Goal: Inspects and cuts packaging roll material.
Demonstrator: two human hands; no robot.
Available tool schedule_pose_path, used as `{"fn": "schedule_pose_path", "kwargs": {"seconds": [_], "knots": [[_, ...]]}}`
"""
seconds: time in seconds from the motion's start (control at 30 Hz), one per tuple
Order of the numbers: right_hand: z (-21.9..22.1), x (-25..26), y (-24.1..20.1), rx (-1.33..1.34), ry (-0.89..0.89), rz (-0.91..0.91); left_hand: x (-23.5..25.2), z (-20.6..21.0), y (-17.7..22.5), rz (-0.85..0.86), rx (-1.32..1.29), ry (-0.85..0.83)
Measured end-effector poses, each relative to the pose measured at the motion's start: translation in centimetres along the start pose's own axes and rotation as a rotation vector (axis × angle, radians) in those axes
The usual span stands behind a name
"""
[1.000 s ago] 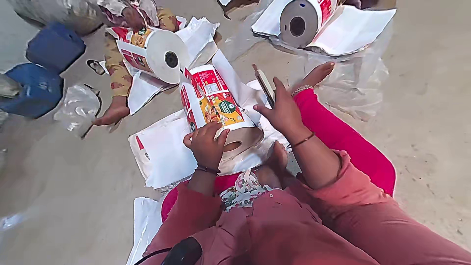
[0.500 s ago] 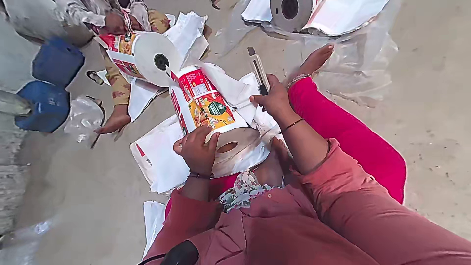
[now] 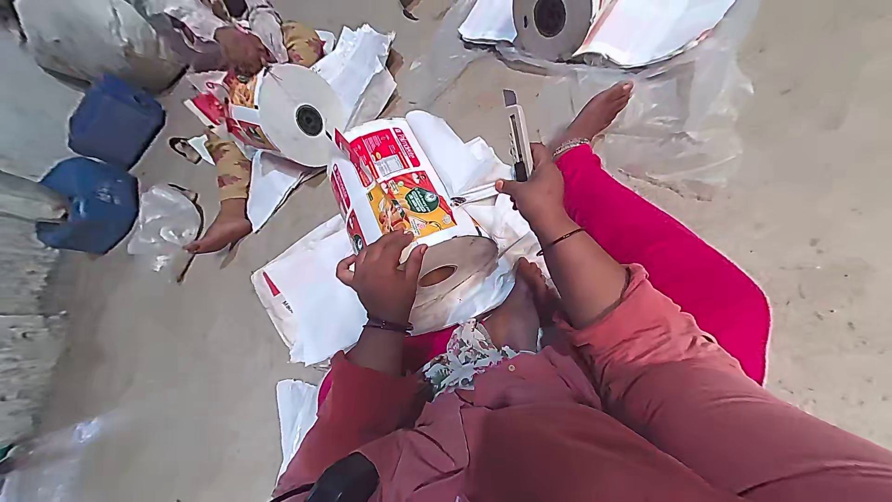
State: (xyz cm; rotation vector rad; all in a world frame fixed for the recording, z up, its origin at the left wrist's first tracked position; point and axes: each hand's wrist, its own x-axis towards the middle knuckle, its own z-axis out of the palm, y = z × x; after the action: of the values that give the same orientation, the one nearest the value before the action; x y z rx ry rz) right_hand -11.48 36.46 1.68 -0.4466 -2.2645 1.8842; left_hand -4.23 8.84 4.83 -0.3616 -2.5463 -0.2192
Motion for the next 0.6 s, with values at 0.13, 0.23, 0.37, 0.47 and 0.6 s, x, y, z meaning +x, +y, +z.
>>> {"fn": "schedule_pose_path", "kwargs": {"seconds": [0.13,0.23,0.37,0.47,0.6], "knots": [[-0.6,1.1,1.5,0.013,0.025,0.014,-1.1,-0.8,-1.3,0.024,-0.129,-0.074],[-1.4,2.3,2.6,0.049,0.078,0.063,-3.5,-0.8,-2.7,-0.059,-0.087,-0.014],[-2.7,3.4,3.4,0.028,0.157,0.123,-5.3,0.2,-3.8,-0.134,0.054,-0.154],[-3.8,3.4,4.0,0.009,0.213,0.115,-4.8,1.3,-3.7,-0.083,0.073,-0.079],[-5.3,2.6,2.9,-0.206,0.226,0.101,-4.1,1.9,-2.7,-0.042,0.046,-0.037]]}}
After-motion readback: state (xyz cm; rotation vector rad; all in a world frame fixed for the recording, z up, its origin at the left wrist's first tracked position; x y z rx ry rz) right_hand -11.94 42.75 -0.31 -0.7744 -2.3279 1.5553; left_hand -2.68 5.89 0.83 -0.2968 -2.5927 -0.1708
